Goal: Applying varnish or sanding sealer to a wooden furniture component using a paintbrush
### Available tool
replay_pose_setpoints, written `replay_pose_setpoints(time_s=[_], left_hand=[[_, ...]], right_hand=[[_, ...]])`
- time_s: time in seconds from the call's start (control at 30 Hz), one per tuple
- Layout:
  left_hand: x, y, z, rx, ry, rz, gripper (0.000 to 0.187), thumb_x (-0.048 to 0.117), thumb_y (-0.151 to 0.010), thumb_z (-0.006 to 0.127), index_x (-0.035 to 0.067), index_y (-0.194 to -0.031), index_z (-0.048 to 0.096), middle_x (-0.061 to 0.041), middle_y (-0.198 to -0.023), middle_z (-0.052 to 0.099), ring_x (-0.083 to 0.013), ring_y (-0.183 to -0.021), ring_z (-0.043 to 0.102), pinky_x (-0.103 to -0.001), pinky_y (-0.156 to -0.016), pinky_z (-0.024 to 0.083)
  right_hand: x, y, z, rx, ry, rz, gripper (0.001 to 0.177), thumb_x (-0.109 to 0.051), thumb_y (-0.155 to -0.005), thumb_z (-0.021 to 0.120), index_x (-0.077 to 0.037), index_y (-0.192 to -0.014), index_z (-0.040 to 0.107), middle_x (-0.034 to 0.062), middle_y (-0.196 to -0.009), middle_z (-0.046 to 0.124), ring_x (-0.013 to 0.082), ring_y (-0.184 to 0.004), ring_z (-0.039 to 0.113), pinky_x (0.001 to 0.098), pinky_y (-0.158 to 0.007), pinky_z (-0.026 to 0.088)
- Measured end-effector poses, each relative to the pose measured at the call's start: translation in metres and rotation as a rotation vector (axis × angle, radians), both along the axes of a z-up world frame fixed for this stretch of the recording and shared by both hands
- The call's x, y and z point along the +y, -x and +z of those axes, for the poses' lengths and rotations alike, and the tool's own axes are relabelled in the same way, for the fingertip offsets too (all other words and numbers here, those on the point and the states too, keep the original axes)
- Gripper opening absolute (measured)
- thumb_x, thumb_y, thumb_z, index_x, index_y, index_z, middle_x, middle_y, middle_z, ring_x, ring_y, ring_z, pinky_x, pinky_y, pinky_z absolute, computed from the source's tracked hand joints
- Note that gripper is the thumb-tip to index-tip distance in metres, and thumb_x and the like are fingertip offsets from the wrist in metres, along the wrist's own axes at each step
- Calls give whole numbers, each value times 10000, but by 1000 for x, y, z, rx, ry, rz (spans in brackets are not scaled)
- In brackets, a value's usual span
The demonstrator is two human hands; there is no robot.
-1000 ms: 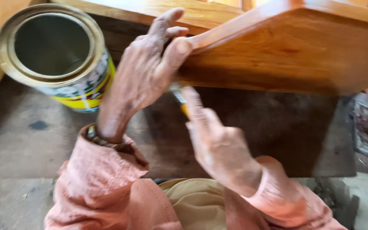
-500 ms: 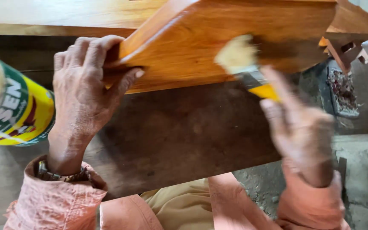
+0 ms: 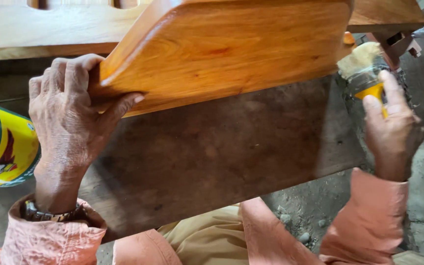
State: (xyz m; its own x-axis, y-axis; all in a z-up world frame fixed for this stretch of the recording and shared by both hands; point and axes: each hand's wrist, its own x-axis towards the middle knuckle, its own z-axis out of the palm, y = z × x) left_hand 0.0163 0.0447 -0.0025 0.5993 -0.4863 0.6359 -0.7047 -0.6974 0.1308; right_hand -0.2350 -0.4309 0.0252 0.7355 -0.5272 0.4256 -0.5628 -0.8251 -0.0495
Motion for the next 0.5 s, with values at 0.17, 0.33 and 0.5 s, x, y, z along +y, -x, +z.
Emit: replay_pose_setpoints(time_s=[0.17, 0.33, 0.5], left_hand=[[1, 1, 1, 12, -15, -10, 634, 571, -1009, 864, 92, -1342, 615, -128, -1174, 622, -374, -1070, 617, -480, -983, 433], [1, 0, -3, -46, -51, 4, 688, 595, -1004, 874, 67, -1374, 635, -142, -1216, 650, -386, -1122, 629, -486, -1022, 410], [-15, 6, 16, -45, -65, -18, 687, 587, -1049, 839, 23, -1389, 644, -156, -1166, 626, -388, -1079, 604, -485, -1050, 395]], right_hand=[[75, -12, 15, 40, 46, -45, 561, -483, -1160, 438, -250, -1656, 557, 351, -852, 717, 607, -710, 644, 639, -618, 461], [144, -28, 32, -34, 185, 316, 510, -463, -1152, 406, -234, -1566, 596, 37, -1100, 815, 173, -433, 542, 365, -397, 410], [179, -51, 66, -111, 97, 586, 376, -335, -1142, 553, -253, -1508, 592, 55, -1003, 726, 177, -595, 587, 371, -539, 464]])
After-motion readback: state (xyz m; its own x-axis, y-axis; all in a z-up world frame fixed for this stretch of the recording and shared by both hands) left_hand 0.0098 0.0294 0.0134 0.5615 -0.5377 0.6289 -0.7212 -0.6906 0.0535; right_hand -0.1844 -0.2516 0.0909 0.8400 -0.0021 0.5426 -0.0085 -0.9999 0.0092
